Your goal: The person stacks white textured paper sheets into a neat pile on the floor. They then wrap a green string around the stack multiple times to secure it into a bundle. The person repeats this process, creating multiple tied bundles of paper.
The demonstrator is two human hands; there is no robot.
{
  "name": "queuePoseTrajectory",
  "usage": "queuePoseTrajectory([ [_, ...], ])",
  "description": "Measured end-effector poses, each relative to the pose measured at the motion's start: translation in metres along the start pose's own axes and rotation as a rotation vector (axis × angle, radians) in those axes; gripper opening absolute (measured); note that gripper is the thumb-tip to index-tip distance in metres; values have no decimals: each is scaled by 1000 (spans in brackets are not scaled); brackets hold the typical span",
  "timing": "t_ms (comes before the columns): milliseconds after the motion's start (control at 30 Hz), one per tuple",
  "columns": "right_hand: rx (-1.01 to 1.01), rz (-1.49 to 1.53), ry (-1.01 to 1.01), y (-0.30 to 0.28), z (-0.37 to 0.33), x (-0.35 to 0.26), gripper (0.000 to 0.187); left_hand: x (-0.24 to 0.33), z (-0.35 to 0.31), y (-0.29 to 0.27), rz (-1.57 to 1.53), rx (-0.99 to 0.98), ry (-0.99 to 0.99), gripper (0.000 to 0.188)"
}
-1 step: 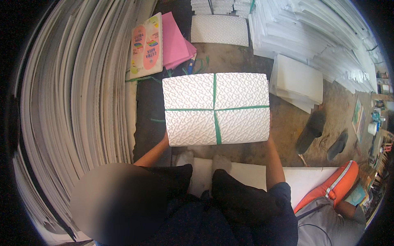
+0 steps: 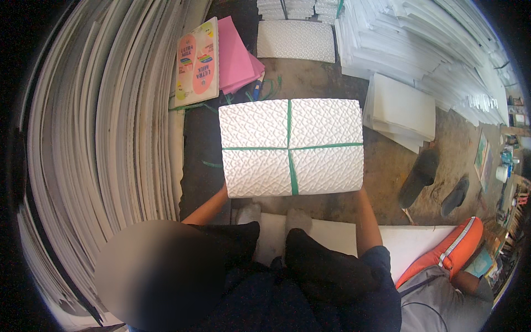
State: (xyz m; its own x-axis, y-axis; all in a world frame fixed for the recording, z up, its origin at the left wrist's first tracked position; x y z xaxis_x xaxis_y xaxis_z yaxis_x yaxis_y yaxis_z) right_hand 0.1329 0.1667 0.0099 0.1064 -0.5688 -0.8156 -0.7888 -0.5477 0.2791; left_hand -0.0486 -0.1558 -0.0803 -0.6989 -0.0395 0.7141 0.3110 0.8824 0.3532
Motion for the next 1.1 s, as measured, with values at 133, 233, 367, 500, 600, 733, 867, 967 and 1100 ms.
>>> queuePoseTrajectory([
  [133,107,166,91,3,-6,9,42,-12,-11,14,-281,-69,-229,27],
  [233,150,228,129,3,-8,9,41,-12,-15,21,-378,-110,-292,29],
  [367,194,299,172,3,-8,10,41,-8,-15,28,-450,-159,-318,32],
  [500,238,380,224,6,-13,11,41,3,-14,31,-493,-213,-313,35],
  [600,274,477,274,11,-21,13,40,18,-13,34,-389,-209,-237,39],
  [733,352,597,340,19,-35,8,40,61,-20,52,92,-114,-26,45],
  [867,331,403,364,26,-35,-13,40,111,-16,75,267,-151,-199,40],
  [967,205,-20,330,20,-20,-33,42,140,2,84,474,-197,-216,43],
  [1100,61,-215,336,21,4,-56,41,154,19,80,621,-240,-214,39],
])
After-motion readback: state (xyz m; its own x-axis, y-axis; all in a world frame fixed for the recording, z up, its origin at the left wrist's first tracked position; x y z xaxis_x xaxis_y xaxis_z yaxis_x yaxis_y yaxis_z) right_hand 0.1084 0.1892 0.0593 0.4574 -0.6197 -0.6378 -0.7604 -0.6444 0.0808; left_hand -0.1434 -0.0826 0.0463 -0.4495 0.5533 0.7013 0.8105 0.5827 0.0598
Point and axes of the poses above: each hand's wrist, its own z-axis towards the middle knuckle, its own y-axis out of the palm, x = y × z, the point moved 5 cm from there along z, towards the middle knuckle, and after that the axes turned 11 degrees about z, right-handed, at the moved point
